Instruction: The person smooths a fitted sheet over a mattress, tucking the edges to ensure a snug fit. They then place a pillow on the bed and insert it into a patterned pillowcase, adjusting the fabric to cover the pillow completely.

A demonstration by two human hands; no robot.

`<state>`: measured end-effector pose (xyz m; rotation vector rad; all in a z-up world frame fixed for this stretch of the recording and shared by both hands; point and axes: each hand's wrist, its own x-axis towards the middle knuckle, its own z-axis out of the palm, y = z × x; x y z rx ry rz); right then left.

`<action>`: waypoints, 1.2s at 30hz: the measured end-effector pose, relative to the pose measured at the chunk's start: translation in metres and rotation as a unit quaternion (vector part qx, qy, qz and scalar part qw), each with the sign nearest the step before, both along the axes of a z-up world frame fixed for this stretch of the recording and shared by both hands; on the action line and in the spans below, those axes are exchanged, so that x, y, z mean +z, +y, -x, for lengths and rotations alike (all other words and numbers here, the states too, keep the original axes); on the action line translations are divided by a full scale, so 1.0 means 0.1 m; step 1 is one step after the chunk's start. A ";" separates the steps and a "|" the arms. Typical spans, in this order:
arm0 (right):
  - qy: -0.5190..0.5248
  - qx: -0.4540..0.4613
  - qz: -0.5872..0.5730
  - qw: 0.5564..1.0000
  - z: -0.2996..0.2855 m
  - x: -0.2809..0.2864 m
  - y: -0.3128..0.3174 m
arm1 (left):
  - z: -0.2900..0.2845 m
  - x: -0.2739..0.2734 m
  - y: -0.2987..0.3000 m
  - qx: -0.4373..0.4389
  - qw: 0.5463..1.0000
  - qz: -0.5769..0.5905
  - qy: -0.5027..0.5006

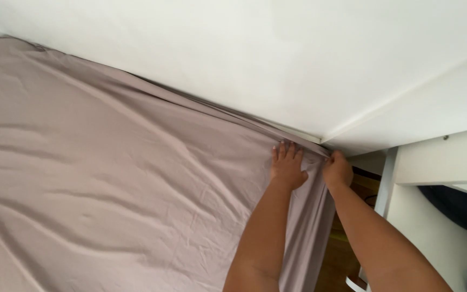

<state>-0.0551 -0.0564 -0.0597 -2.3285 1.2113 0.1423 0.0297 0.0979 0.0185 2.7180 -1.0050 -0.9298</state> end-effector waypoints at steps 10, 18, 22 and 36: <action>-0.075 -0.144 0.040 0.986 -0.02 -0.31 -0.13 | -0.17 0.05 -0.19 -0.016 0.999 -0.044 0.001; -0.051 -0.232 -0.026 0.971 -0.09 0.02 -0.18 | -0.23 0.23 -0.31 0.002 0.999 -0.011 0.034; -0.042 -0.238 -0.023 0.970 -0.06 -0.12 -0.32 | -0.23 0.27 -0.27 -0.018 0.999 0.011 0.034; -0.137 -0.318 -0.069 0.936 0.10 -0.16 -0.08 | -0.24 0.33 -0.38 -0.050 0.996 -0.050 0.048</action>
